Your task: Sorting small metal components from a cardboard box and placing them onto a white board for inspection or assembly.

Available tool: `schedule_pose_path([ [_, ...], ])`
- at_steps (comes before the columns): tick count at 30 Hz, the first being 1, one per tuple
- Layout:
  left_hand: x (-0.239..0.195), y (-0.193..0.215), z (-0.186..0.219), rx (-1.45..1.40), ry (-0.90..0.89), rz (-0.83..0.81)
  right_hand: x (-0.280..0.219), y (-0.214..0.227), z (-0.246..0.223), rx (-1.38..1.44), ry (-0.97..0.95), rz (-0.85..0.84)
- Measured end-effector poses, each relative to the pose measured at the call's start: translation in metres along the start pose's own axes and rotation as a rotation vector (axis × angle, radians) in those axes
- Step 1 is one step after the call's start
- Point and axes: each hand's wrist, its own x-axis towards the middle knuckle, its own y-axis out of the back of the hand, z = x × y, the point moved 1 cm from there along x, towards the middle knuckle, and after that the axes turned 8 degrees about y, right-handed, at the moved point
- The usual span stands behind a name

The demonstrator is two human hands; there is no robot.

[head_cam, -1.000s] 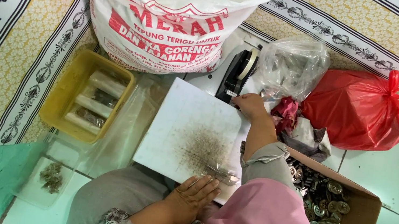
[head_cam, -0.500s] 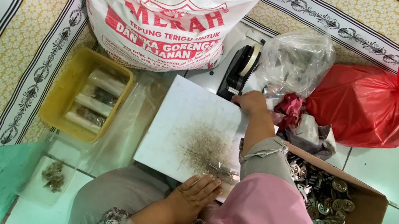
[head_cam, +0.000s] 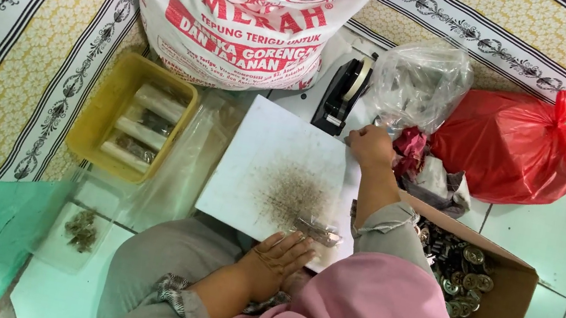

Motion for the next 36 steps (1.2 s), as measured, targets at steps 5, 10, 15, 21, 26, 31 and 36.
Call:
schedule_pose_path([
  [5, 0.009, 0.015, 0.006, -0.029, 0.067, -0.609, -0.057, 0.012, 0.029, 0.371, 0.085, 0.337],
  [10, 0.021, 0.038, 0.008, -0.058, 0.100, -0.613, -0.163, 0.018, 0.025, 0.657, 0.068, 0.380],
  [15, 0.016, 0.032, 0.009, 0.011, 0.095, -0.496, -0.245, -0.004, 0.030, 0.798, 0.161, 0.333],
  [21, 0.014, 0.032, 0.008, -0.012, 0.100, -0.446, -0.297, -0.038, 0.040, 0.704, 0.186, 0.186],
  [26, 0.014, 0.037, 0.008, 0.004, 0.085, -0.421, -0.274, -0.074, 0.066, 0.574, 0.197, 0.176],
  [31, 0.012, 0.045, 0.009, -0.014, 0.086, -0.369, -0.266, -0.081, 0.066, 0.452, 0.244, 0.165],
  [36, 0.009, 0.040, 0.005, 0.003, 0.078, -0.337, -0.262, -0.087, 0.067, 0.426, 0.266, 0.152],
])
